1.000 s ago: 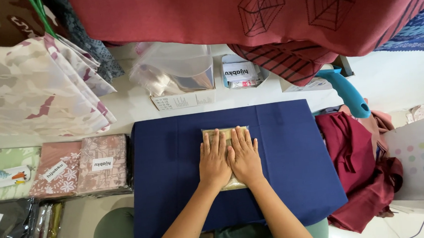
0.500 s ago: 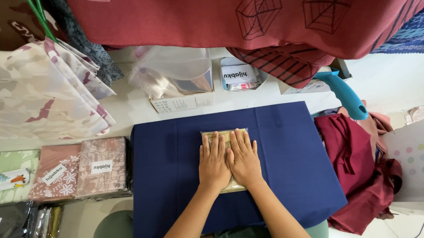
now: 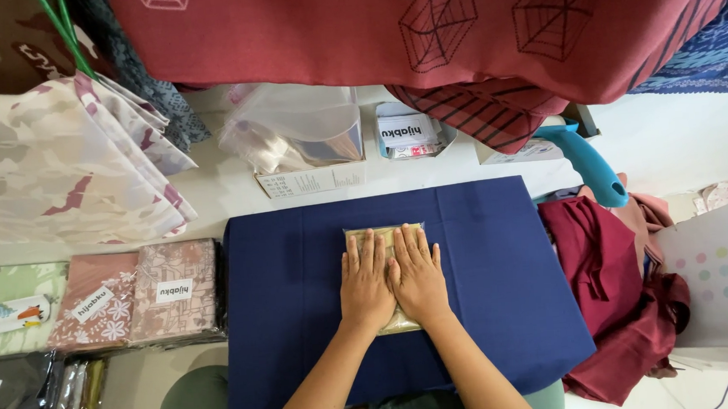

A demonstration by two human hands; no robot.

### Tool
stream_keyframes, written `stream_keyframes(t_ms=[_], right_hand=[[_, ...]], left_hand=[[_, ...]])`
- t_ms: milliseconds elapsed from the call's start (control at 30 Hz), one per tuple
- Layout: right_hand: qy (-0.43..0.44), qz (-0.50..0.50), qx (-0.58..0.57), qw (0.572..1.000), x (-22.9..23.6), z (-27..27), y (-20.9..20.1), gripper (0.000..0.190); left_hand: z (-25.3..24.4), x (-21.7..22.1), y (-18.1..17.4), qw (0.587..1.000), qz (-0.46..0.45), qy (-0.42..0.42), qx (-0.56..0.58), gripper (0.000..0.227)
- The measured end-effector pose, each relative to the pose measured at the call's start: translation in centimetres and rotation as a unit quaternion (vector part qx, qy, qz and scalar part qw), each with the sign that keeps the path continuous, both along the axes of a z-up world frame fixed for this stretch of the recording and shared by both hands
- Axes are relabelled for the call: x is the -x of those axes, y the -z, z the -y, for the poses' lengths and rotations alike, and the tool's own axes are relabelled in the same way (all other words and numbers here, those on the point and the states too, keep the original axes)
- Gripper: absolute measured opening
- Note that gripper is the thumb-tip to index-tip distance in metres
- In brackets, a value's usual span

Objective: The person uses a lint roller to clean a maroon cloth and then folds it neatly.

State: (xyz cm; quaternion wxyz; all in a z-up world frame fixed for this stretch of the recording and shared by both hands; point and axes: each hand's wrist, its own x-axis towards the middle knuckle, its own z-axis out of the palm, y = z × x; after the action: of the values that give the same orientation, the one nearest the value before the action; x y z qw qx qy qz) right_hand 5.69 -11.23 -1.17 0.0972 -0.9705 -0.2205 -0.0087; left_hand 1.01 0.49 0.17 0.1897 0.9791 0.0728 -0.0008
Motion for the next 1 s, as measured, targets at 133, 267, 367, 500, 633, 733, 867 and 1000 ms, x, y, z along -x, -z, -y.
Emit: stream_keyframes(t_ms=[133, 267, 367, 500, 633, 733, 867, 1000], right_hand=[[0.001, 0.004, 0.001, 1.0, 0.0, 0.0, 0.0, 0.062], [-0.002, 0.006, 0.004, 1.0, 0.0, 0.0, 0.1, 0.062], [0.0, 0.01, 0.003, 1.0, 0.0, 0.0, 0.1, 0.062], [-0.002, 0.004, 0.003, 1.0, -0.1, 0.0, 0.4, 0.063], [0.0, -0.001, 0.006, 1.0, 0.0, 0.0, 0.2, 0.063], [0.0, 0.004, 0.007, 1.0, -0.1, 0.0, 0.4, 0.062], [0.0, 0.016, 0.001, 1.0, -0.1, 0.0, 0.4, 0.062], [-0.002, 0.022, 0.003, 1.0, -0.2, 0.0, 0.8, 0.062]], left_hand=[[0.0, 0.1, -0.4, 1.0, -0.002, 0.002, 0.004, 0.064], [0.1, 0.1, -0.7, 1.0, -0.005, -0.001, 0.001, 0.063], [0.0, -0.1, 0.7, 1.0, 0.023, -0.005, -0.013, 0.064], [0.1, -0.1, 0.8, 1.0, 0.024, -0.008, -0.01, 0.063], [0.2, 0.0, 0.4, 1.0, 0.022, -0.01, -0.006, 0.063], [0.1, -0.1, 0.8, 1.0, 0.022, -0.011, -0.006, 0.062], [0.1, -0.2, 1.1, 1.0, 0.016, -0.01, -0.011, 0.063], [0.1, -0.2, 0.8, 1.0, 0.017, -0.01, 0.0, 0.062]])
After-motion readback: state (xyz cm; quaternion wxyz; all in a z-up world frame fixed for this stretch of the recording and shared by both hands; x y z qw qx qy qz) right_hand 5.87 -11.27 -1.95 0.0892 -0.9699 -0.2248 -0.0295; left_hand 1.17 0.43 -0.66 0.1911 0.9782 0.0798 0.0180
